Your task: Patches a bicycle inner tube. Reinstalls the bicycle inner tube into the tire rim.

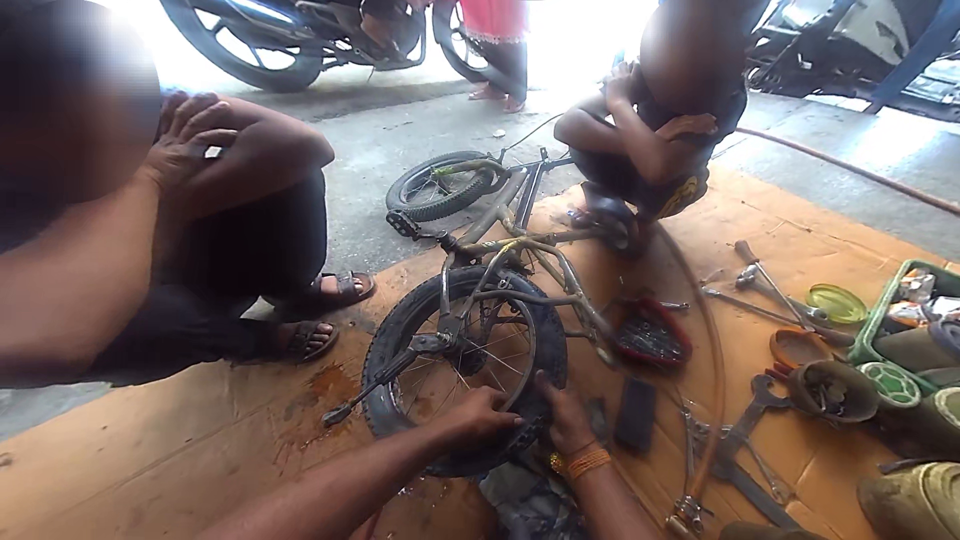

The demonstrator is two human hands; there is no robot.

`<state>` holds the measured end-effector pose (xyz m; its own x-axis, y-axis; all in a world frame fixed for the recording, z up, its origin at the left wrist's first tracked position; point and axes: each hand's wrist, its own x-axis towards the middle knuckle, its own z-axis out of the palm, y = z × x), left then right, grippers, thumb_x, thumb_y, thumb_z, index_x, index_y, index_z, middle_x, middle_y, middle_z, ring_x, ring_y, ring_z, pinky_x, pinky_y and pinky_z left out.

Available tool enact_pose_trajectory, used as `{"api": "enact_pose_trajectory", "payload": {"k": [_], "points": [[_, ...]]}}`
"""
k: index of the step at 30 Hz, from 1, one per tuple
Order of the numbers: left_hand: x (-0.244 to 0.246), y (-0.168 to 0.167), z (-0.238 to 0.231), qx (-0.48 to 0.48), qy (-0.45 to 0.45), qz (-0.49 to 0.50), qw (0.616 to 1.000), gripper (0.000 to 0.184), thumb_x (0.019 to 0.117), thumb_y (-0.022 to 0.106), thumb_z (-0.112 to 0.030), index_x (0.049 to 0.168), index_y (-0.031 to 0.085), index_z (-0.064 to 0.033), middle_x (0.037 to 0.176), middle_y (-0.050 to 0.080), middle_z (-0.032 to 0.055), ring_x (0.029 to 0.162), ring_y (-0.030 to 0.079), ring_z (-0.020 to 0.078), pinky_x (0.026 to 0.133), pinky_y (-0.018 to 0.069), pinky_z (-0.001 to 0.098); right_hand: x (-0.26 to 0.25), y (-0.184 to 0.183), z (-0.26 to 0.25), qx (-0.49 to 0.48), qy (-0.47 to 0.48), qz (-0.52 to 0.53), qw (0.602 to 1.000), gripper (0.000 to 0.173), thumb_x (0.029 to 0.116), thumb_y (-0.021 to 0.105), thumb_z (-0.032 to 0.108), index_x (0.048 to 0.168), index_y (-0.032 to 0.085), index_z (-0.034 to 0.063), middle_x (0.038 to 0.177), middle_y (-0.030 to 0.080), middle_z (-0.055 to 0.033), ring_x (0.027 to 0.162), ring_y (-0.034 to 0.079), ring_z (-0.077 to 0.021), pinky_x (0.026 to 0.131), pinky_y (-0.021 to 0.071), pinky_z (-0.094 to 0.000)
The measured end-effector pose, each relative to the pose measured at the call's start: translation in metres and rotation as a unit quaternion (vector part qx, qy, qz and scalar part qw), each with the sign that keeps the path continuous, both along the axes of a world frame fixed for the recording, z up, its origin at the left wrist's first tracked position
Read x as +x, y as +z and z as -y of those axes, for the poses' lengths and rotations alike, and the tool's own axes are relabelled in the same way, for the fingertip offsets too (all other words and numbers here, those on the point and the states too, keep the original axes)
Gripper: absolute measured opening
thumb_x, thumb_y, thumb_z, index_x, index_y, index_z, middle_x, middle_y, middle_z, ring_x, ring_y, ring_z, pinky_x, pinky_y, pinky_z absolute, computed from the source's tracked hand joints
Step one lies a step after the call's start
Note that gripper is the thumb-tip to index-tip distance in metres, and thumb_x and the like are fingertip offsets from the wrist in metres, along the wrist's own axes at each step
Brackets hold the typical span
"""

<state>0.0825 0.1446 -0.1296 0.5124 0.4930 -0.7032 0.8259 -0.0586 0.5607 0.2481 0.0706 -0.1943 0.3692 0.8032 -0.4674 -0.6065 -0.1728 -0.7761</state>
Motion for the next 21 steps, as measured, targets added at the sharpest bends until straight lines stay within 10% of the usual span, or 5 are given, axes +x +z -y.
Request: {"api": "enact_pose_trajectory", "payload": {"k": [5,9,15,19,21], "points": [[-0.003,0.043,-0.018,0.085,-0.004,-0.005,0.996,0.044,0.0965,0.067,-0.050,0.123,0.071,-0.0157,0.116,0.072,0.0091,0.108,0.069,0.0264,0.099,0.0526,0.0555,-0.035,0.018,0.035,-0.050,0.025,0.043,0.997,0.102,0.0818,0.088,0.032,0.159,0.024,0.0130,0.144,0.053,-0.0178,0.123,0.063,-0.0283,0.092,0.0612,-0.0487],[-0.033,0.059,-0.050,0.125,-0.045,-0.039,0.990,0.037,0.0929,0.073,-0.046,0.117,0.073,-0.0177,0.112,0.072,0.0054,0.100,0.069,0.0243,0.093,0.0544,0.0551,-0.047,0.025,0.048,-0.067,0.060,-0.013,0.996,0.077,0.0851,0.084,0.018,0.147,0.041,0.0033,0.129,0.065,-0.0181,0.111,0.070,-0.0295,0.086,0.0641,-0.0479],[-0.019,0.040,-0.035,0.012,-0.202,-0.039,0.979,0.041,0.1062,0.055,-0.038,0.141,0.063,-0.0181,0.133,0.066,0.0136,0.125,0.061,0.0314,0.109,0.0425,0.0604,0.008,0.014,0.010,-0.037,0.091,0.008,0.995,0.051,0.0889,0.075,0.005,0.134,0.053,-0.0022,0.111,0.070,-0.0198,0.097,0.072,-0.0278,0.085,0.0617,-0.0444],[0.002,0.034,-0.050,-0.053,-0.171,-0.016,0.984,0.039,0.1059,0.056,-0.035,0.137,0.064,-0.0128,0.121,0.069,0.0146,0.104,0.067,0.0269,0.095,0.0519,0.0525,-0.005,0.027,0.002,-0.036,0.046,0.024,0.998,0.076,0.0895,0.079,0.021,0.154,0.039,0.0156,0.127,0.066,-0.0165,0.108,0.069,-0.0288,0.089,0.0606,-0.0475],[0.006,0.030,-0.055,-0.115,-0.156,-0.008,0.981,0.039,0.1065,0.056,-0.030,0.138,0.061,-0.0082,0.116,0.067,0.0155,0.094,0.066,0.0232,0.088,0.0544,0.0452,-0.022,0.030,0.010,-0.056,0.025,0.015,0.998,0.073,0.0897,0.080,0.019,0.149,0.039,0.0073,0.123,0.066,-0.0199,0.105,0.071,-0.0300,0.086,0.0624,-0.0473]]}}
